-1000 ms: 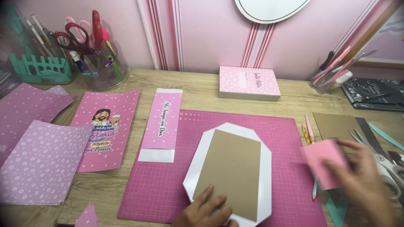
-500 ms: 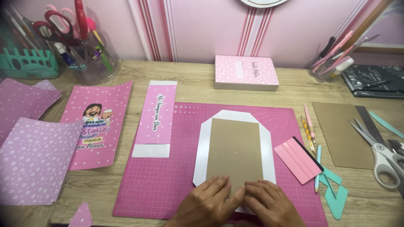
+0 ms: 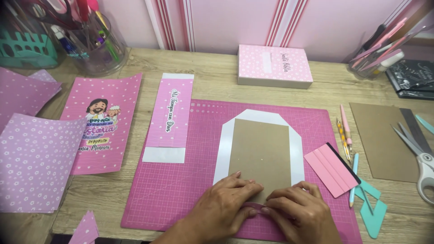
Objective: Making a personalized notebook cover by cutting and folding paper over cardboard
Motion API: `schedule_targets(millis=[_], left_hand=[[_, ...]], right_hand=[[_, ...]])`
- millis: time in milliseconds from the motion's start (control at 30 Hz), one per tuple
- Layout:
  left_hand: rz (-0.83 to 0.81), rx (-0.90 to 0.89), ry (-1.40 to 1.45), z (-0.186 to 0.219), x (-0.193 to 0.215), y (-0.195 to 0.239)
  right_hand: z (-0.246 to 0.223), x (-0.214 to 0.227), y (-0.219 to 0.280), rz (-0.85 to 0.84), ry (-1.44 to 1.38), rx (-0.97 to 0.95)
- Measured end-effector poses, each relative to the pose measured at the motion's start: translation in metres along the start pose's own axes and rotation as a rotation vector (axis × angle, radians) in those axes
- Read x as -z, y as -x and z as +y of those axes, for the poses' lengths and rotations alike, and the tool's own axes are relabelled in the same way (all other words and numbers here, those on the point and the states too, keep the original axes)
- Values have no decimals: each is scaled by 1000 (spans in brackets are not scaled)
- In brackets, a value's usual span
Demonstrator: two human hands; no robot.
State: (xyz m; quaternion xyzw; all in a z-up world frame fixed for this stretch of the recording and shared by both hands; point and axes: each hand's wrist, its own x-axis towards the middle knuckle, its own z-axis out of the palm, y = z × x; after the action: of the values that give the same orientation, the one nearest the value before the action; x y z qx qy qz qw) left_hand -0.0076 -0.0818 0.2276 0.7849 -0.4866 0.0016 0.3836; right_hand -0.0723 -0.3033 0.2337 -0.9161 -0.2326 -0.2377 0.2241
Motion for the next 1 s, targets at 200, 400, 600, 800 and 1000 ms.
schedule_targets(millis=[200, 400, 600, 800, 1000], left_hand=[[79, 61, 61, 3, -6, 0], [31, 91, 118, 4, -1, -2], [19, 74, 44, -4, 7, -4], [-355, 73, 49, -10, 32, -5], [-482, 112, 25, -7, 61, -14]], right_hand=[[8, -52, 76, -219, 415, -242], [-18, -82, 98, 6, 604, 192], [0, -80, 86, 128, 714, 270], [24, -44, 104, 2, 745, 232], [62, 5, 56, -1151, 369, -818]])
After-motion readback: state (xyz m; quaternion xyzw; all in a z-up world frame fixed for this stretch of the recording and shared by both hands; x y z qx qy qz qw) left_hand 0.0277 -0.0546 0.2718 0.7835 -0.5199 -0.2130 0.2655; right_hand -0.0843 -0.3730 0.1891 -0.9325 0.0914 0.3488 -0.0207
